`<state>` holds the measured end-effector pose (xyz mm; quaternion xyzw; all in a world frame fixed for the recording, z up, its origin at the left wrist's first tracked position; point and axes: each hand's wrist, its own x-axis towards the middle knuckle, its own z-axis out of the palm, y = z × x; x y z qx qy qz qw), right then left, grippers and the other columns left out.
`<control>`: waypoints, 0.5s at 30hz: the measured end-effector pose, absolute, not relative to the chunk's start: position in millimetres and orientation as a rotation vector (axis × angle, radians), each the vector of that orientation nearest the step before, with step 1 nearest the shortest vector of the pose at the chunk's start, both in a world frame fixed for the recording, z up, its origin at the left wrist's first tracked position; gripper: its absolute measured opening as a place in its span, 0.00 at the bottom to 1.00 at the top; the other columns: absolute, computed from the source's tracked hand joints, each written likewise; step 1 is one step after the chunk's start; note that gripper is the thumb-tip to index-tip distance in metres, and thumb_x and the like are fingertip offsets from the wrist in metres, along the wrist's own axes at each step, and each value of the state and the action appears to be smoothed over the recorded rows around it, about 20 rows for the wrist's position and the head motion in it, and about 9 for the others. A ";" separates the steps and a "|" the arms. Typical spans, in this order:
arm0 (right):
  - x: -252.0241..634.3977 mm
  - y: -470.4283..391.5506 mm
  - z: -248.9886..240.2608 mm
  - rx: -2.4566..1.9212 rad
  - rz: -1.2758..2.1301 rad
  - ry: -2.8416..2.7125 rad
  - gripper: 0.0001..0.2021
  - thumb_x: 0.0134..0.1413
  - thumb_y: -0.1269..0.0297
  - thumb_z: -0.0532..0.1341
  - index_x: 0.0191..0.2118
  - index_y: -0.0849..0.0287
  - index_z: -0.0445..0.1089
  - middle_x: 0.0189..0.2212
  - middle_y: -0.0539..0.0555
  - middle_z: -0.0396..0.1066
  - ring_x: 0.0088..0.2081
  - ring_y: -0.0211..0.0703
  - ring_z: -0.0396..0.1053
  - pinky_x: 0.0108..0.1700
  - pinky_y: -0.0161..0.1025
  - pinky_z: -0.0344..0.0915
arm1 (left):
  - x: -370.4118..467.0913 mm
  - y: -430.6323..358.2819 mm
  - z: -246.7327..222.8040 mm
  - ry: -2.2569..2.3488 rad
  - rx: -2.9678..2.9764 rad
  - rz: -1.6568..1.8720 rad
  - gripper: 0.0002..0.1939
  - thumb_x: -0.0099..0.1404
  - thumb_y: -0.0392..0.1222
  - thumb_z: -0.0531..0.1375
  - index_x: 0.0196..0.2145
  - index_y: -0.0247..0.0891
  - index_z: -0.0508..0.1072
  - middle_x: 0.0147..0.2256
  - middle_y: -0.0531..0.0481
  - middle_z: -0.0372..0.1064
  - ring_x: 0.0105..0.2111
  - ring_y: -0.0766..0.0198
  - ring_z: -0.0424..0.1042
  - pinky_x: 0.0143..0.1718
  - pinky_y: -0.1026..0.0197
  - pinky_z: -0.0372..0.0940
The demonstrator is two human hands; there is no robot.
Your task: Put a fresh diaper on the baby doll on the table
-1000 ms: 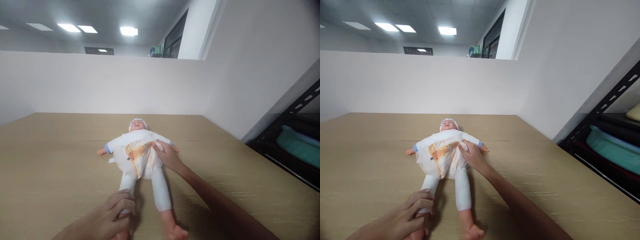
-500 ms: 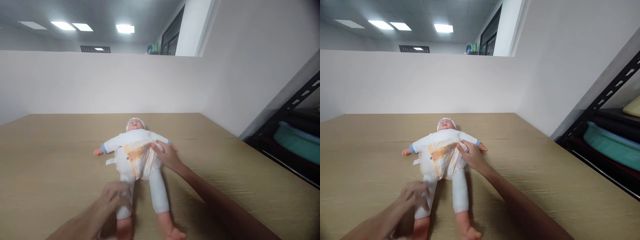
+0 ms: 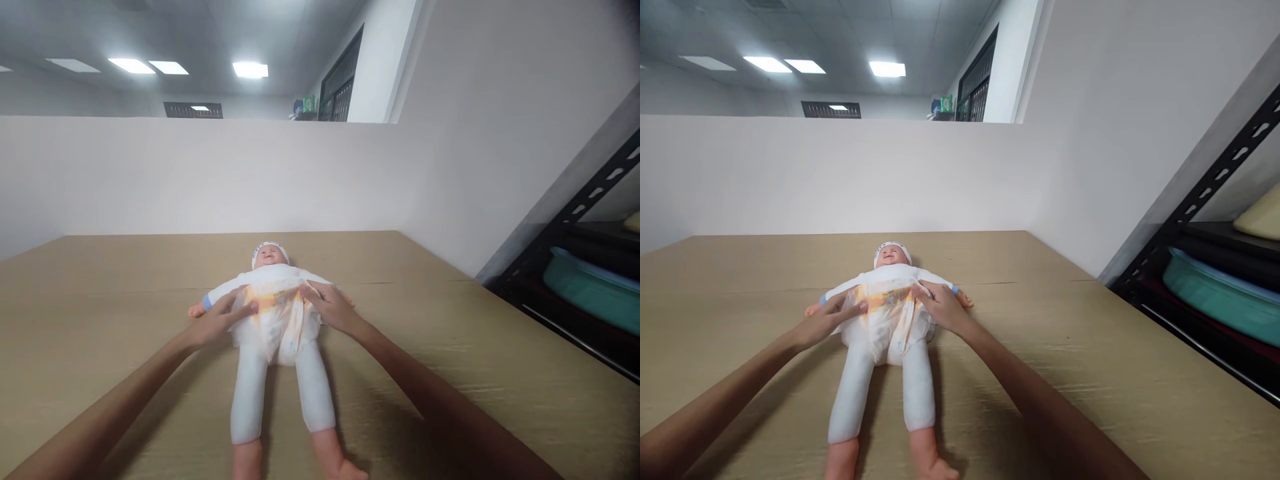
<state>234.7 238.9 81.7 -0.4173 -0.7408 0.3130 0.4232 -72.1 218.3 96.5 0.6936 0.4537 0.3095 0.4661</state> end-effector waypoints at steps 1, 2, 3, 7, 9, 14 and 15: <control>235.0 242.1 82.1 -1.031 0.825 -1.841 0.31 0.66 0.30 0.57 0.28 0.55 0.63 0.27 0.48 0.62 0.33 0.44 0.59 0.39 0.40 0.58 | -72.5 220.6 98.0 1.113 1.619 0.776 0.32 0.71 0.61 0.66 0.68 0.52 0.71 0.64 0.48 0.75 0.64 0.40 0.72 0.62 0.48 0.70; 235.2 245.5 81.9 -1.014 0.877 -1.827 0.32 0.65 0.29 0.58 0.28 0.55 0.66 0.28 0.49 0.65 0.34 0.45 0.62 0.41 0.41 0.61 | -72.9 223.4 98.0 1.111 1.534 0.803 0.31 0.70 0.60 0.68 0.66 0.49 0.73 0.60 0.47 0.78 0.61 0.40 0.75 0.59 0.49 0.72; 235.4 249.1 81.2 -0.998 0.936 -1.811 0.32 0.64 0.28 0.59 0.30 0.55 0.69 0.29 0.50 0.69 0.37 0.48 0.65 0.44 0.42 0.64 | -73.3 226.8 96.6 1.112 1.456 0.839 0.31 0.68 0.59 0.69 0.64 0.47 0.75 0.57 0.46 0.81 0.58 0.41 0.77 0.57 0.49 0.74; 234.5 263.4 71.2 -0.950 1.193 -1.708 0.32 0.60 0.26 0.63 0.32 0.55 0.75 0.30 0.54 0.76 0.39 0.55 0.73 0.47 0.48 0.72 | -72.4 242.5 79.7 1.077 1.281 0.919 0.33 0.64 0.62 0.72 0.61 0.43 0.76 0.53 0.43 0.82 0.52 0.43 0.81 0.50 0.52 0.76; 232.6 268.5 62.7 -0.934 1.309 -1.637 0.33 0.57 0.25 0.64 0.32 0.56 0.75 0.28 0.56 0.77 0.37 0.56 0.75 0.44 0.49 0.73 | -70.1 247.8 70.2 1.046 1.256 0.921 0.35 0.64 0.63 0.71 0.61 0.40 0.75 0.54 0.40 0.82 0.51 0.44 0.82 0.49 0.52 0.76; 225.4 271.5 39.5 -0.907 1.456 -1.440 0.33 0.54 0.25 0.67 0.38 0.56 0.75 0.32 0.57 0.78 0.39 0.55 0.77 0.43 0.47 0.75 | -59.6 245.4 56.8 0.992 1.219 1.016 0.34 0.65 0.64 0.71 0.60 0.40 0.75 0.49 0.41 0.82 0.45 0.46 0.82 0.46 0.53 0.76; 224.2 270.7 35.6 -0.905 1.454 -1.401 0.32 0.54 0.26 0.68 0.39 0.56 0.75 0.34 0.57 0.79 0.40 0.55 0.78 0.44 0.47 0.75 | -57.4 243.5 55.1 1.004 1.238 1.063 0.32 0.66 0.65 0.70 0.58 0.40 0.76 0.47 0.42 0.82 0.43 0.48 0.82 0.44 0.53 0.75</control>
